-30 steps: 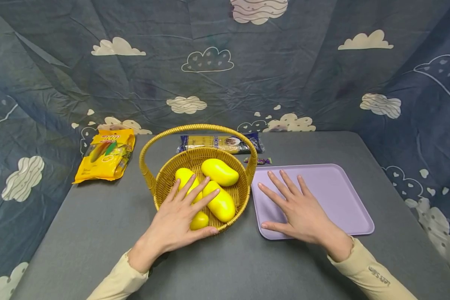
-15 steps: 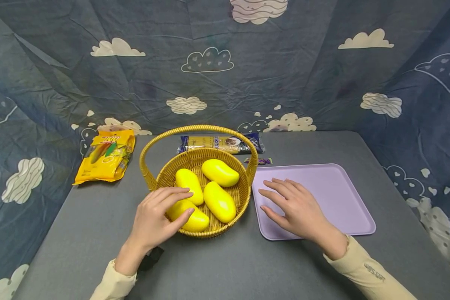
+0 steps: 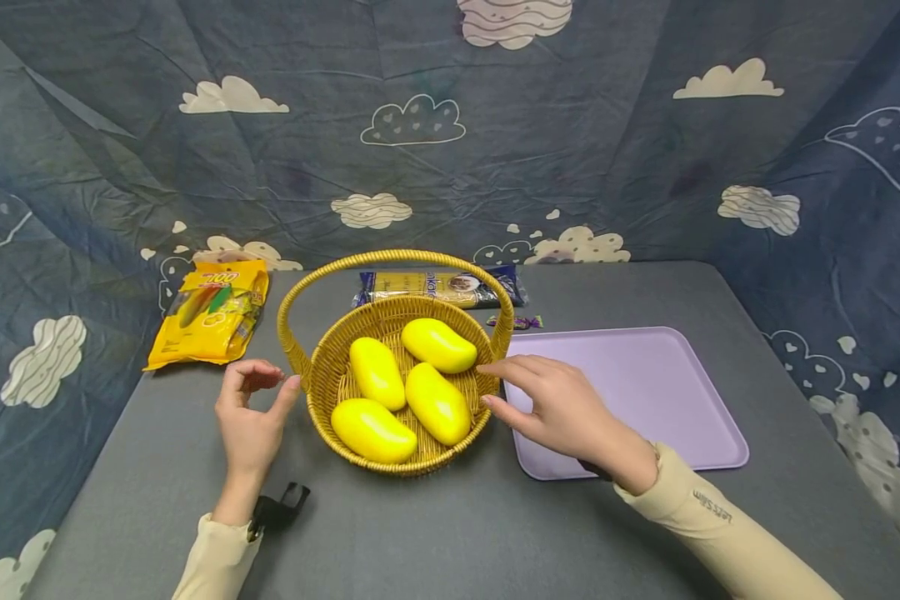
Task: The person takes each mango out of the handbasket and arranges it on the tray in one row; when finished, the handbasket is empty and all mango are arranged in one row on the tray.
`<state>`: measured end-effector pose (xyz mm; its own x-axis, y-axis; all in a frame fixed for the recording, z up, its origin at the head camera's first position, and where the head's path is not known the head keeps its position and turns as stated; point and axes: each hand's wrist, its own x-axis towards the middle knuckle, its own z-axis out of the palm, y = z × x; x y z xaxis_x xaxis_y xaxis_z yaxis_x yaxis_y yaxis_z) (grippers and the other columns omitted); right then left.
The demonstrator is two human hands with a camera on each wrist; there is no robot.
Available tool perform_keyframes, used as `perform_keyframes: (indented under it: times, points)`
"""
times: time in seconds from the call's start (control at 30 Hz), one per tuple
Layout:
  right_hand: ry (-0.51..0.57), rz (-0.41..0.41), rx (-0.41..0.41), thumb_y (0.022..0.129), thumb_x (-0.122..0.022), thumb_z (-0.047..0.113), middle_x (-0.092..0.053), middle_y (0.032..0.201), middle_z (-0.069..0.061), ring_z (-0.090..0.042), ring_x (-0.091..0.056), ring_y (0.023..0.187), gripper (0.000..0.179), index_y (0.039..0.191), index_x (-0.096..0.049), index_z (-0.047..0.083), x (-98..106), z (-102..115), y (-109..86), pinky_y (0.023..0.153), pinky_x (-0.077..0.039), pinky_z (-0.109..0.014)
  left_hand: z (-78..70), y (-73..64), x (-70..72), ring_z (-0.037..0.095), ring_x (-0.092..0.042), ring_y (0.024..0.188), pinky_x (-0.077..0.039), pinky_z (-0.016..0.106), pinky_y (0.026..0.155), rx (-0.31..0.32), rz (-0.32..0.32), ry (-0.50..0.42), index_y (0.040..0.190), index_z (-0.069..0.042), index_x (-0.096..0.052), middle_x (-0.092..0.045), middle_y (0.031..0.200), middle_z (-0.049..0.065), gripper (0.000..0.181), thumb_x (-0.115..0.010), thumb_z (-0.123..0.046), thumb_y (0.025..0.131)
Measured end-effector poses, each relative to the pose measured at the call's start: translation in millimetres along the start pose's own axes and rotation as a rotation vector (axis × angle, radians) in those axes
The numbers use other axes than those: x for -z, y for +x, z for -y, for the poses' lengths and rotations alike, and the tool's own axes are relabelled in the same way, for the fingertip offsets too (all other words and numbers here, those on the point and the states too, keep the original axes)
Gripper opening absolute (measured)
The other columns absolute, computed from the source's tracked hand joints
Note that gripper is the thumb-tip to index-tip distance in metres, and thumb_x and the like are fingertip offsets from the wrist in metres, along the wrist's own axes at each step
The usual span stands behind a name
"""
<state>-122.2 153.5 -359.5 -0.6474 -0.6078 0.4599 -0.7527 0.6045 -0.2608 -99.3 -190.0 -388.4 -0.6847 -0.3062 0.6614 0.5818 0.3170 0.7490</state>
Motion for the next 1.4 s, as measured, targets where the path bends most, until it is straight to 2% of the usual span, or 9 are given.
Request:
perform_keyframes:
  times: [0.2, 0.3, 0.4, 0.57, 0.7, 0.83, 0.97, 1.17, 1.4]
  points:
    - [0.092, 0.124, -0.068, 0.091, -0.063, 0.039, -0.065, 0.111, 0.001, -0.014, -0.061, 0.095, 0.037, 0.120, -0.064, 0.017, -2.0, 7.4, 19.2, 0.076, -0.049, -0.037, 18.3, 0.4, -2.0, 0.019, -0.053, 0.100, -0.043, 0.031, 0.081, 0.207, 0.108, 0.022, 0.125, 0.015, -0.043, -0.052, 0.116, 0.013, 0.054, -0.069, 0.011, 0.077]
    - [0.135, 0.193, -0.110, 0.092, -0.061, 0.041, -0.065, 0.113, 0.000, -0.014, -0.060, 0.097, 0.039, 0.121, -0.064, 0.017, -3.7, 8.6, 28.7, 0.079, -0.048, -0.037, 26.0, 2.6, -5.1, 0.016, -0.053, 0.103, -0.044, 0.028, 0.082, 0.276, 0.175, 0.032, 0.127, 0.010, -0.049, -0.053, 0.122, 0.017, 0.052, -0.069, 0.009, 0.079]
    - [0.169, 0.256, -0.145, 0.091, -0.061, 0.041, -0.064, 0.116, 0.000, -0.015, -0.060, 0.101, 0.041, 0.122, -0.063, 0.015, -6.2, 8.4, 37.3, 0.084, -0.046, -0.037, 32.7, 4.8, -8.8, 0.023, -0.052, 0.108, -0.042, 0.024, 0.083, 0.320, 0.234, 0.016, 0.124, 0.009, -0.054, -0.051, 0.128, 0.023, 0.045, -0.068, 0.006, 0.082]
    - [0.215, 0.357, -0.164, 0.091, -0.061, 0.040, -0.063, 0.118, -0.003, -0.019, -0.059, 0.105, 0.043, 0.123, -0.063, 0.012, -10.5, 7.7, 49.7, 0.088, -0.045, -0.037, 42.8, 5.3, -13.6, 0.033, -0.047, 0.120, -0.039, 0.022, 0.089, 0.366, 0.280, -0.023, 0.121, 0.012, -0.055, -0.049, 0.132, 0.026, 0.037, -0.064, 0.004, 0.086]
    - [0.261, 0.421, -0.187, 0.091, -0.062, 0.039, -0.064, 0.117, -0.006, -0.020, -0.061, 0.098, 0.043, 0.123, -0.062, 0.009, -13.0, 7.7, 57.6, 0.084, -0.046, -0.036, 49.7, 3.0, -15.5, 0.032, -0.045, 0.123, -0.038, 0.022, 0.092, 0.421, 0.289, -0.056, 0.117, 0.014, -0.056, -0.049, 0.132, 0.025, 0.031, -0.062, 0.002, 0.089]
    - [0.293, 0.461, -0.217, 0.091, -0.063, 0.036, -0.064, 0.116, -0.009, -0.020, -0.062, 0.093, 0.044, 0.123, -0.061, 0.006, -14.8, 9.5, 63.3, 0.080, -0.046, -0.034, 67.2, -2.6, -15.2, 0.026, -0.045, 0.124, -0.038, 0.022, 0.093, 0.484, 0.266, -0.087, 0.113, 0.012, -0.058, -0.051, 0.131, 0.021, 0.028, -0.063, -0.003, 0.090]
    - [0.288, 0.487, -0.239, 0.091, -0.063, 0.035, -0.063, 0.117, -0.011, -0.021, -0.061, 0.093, 0.046, 0.124, -0.060, 0.004, -16.4, 13.8, 67.6, 0.080, -0.045, -0.035, 83.7, -7.1, -15.9, 0.023, -0.044, 0.125, -0.034, 0.030, 0.099, 0.492, 0.248, -0.132, 0.110, 0.010, -0.057, -0.052, 0.130, 0.017, 0.024, -0.062, -0.005, 0.091]
    - [0.250, 0.574, -0.286, 0.091, -0.062, 0.038, -0.062, 0.118, -0.012, -0.021, -0.059, 0.095, 0.049, 0.126, -0.058, 0.005, -22.8, 14.0, 74.5, 0.082, -0.045, -0.036, 85.6, -8.0, -18.9, 0.025, -0.039, 0.128, -0.026, 0.040, 0.105, 0.510, 0.237, -0.215, 0.104, 0.012, -0.049, -0.051, 0.126, 0.021, 0.024, -0.061, -0.004, 0.091]
    - [0.201, 0.721, -0.366, 0.091, -0.062, 0.039, -0.059, 0.122, -0.013, -0.024, -0.055, 0.108, 0.052, 0.130, -0.055, 0.005, -29.7, 13.3, 86.5, 0.093, -0.040, -0.039, 85.3, -9.2, -20.4, 0.025, -0.040, 0.127, -0.029, 0.037, 0.102, 0.535, 0.222, -0.239, 0.104, 0.012, -0.046, -0.049, 0.129, 0.019, 0.024, -0.061, -0.002, 0.091]
